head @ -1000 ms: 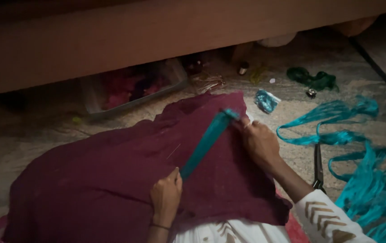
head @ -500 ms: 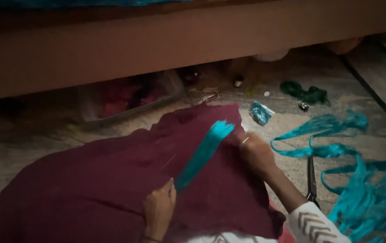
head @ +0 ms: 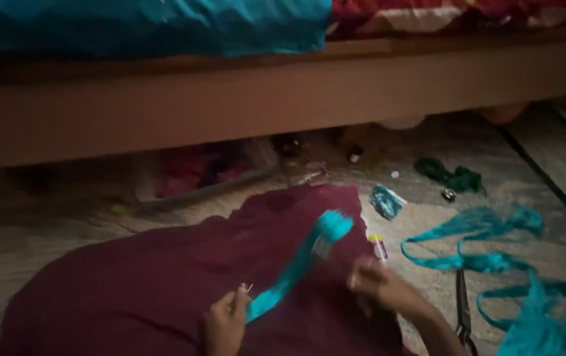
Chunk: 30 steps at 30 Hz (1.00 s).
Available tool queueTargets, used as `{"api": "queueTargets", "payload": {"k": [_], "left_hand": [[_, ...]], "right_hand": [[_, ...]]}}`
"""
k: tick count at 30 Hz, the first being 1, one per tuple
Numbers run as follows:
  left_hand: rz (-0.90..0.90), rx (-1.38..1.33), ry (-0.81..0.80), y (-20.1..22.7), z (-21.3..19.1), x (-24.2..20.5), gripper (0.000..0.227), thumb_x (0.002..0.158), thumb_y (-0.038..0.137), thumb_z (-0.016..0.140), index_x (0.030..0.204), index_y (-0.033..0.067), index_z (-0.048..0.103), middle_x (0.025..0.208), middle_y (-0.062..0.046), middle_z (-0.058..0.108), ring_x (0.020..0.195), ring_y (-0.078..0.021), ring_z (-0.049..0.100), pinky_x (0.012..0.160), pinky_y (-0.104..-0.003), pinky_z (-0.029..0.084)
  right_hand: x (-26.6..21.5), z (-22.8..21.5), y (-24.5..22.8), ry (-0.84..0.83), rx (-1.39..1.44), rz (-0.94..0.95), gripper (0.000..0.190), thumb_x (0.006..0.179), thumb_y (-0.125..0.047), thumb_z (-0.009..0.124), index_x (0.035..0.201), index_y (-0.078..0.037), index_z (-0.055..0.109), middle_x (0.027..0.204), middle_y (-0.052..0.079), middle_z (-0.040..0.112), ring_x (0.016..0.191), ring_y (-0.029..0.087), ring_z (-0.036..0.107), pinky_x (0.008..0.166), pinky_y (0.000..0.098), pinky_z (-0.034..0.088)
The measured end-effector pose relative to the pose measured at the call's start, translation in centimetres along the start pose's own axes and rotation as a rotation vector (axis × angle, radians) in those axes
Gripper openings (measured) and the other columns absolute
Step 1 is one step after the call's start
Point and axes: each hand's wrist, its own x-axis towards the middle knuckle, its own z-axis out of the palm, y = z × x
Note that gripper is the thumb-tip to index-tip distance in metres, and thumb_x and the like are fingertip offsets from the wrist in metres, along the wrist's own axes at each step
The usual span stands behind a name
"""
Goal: Making decorative tassels by wrapping and securing teal-colored silk thread.
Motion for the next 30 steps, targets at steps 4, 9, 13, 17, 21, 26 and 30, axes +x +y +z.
{"api": "queueTargets", "payload": {"k": [4,9,13,17,21,26,30], "left_hand": [[0.060,-0.649,-0.136,2.0,-1.9,0.4,0.030,0.098,0.034,0.062,0.095,0.0089,0.079,0.061,-0.008,0.064,0.053,-0.0179,0.056,0.049,-0.033,0.043],[0.373,-0.878,-0.376,11.9,-7.6,-3.8,0.021,0.091,0.018,0.068,0.108,0.0090,0.075,0.074,-0.002,0.074,0.063,-0.0076,0.068,0.058,-0.025,0.057],[0.529,-0.667,-0.389,16.4,-10.1,-4.8,0.022,0.093,0.017,0.068,0.108,0.0049,0.079,0.073,-0.007,0.077,0.064,-0.0096,0.072,0.058,-0.025,0.058],[0.752,-0.628,-0.205,17.7,-9.8,-2.4,0.021,0.087,0.011,0.075,0.105,0.0009,0.079,0.088,-0.011,0.082,0.070,-0.0121,0.078,0.059,-0.026,0.059],[0.963,-0.607,-0.186,23.4,-11.4,2.6,0.026,0.084,0.013,0.082,0.108,0.0031,0.080,0.097,-0.012,0.081,0.076,-0.0130,0.071,0.060,-0.026,0.055],[0.564,-1.073,-0.222,33.3,-10.3,15.1,0.032,0.097,0.024,0.067,0.124,0.0065,0.066,0.097,-0.005,0.073,0.066,-0.0055,0.062,0.046,-0.019,0.043],[0.420,-1.219,-0.356,39.5,-10.7,19.7,0.038,0.096,0.026,0.066,0.130,0.0101,0.062,0.090,0.001,0.070,0.050,-0.0031,0.047,0.041,-0.018,0.033]], "right_hand": [[-3.0,2.7,-2.4,-0.499,-0.531,-0.287,0.025,0.099,-0.023,0.075,0.108,0.000,0.070,0.085,0.012,0.072,0.081,0.025,0.066,0.072,0.0402,0.053],[-4.4,10.1,-12.2,-0.208,-0.741,-0.352,0.031,0.092,-0.024,0.076,0.117,-0.006,0.077,0.111,0.011,0.081,0.100,0.016,0.075,0.086,0.0311,0.058],[-2.5,11.4,-13.7,0.121,-0.091,-0.331,0.029,0.086,-0.009,0.074,0.114,-0.001,0.080,0.101,0.012,0.081,0.092,0.019,0.078,0.080,0.0306,0.062],[-0.9,10.5,-15.5,0.215,-0.148,-0.592,0.018,0.086,-0.005,0.077,0.101,0.004,0.083,0.096,0.013,0.071,0.090,0.020,0.071,0.073,0.0303,0.058],[2.2,7.2,-20.1,0.166,-0.033,-0.551,0.013,0.091,-0.004,0.074,0.094,0.008,0.076,0.104,0.015,0.068,0.088,0.021,0.069,0.070,0.0308,0.057],[10.2,2.6,-26.2,0.294,0.148,-0.495,0.020,0.100,-0.009,0.060,0.111,0.005,0.069,0.096,0.015,0.074,0.083,0.021,0.075,0.075,0.0327,0.065],[17.1,0.6,-27.2,0.310,0.137,-0.490,0.021,0.096,-0.004,0.064,0.113,0.005,0.070,0.099,0.011,0.074,0.087,0.019,0.075,0.079,0.0305,0.063]]}}
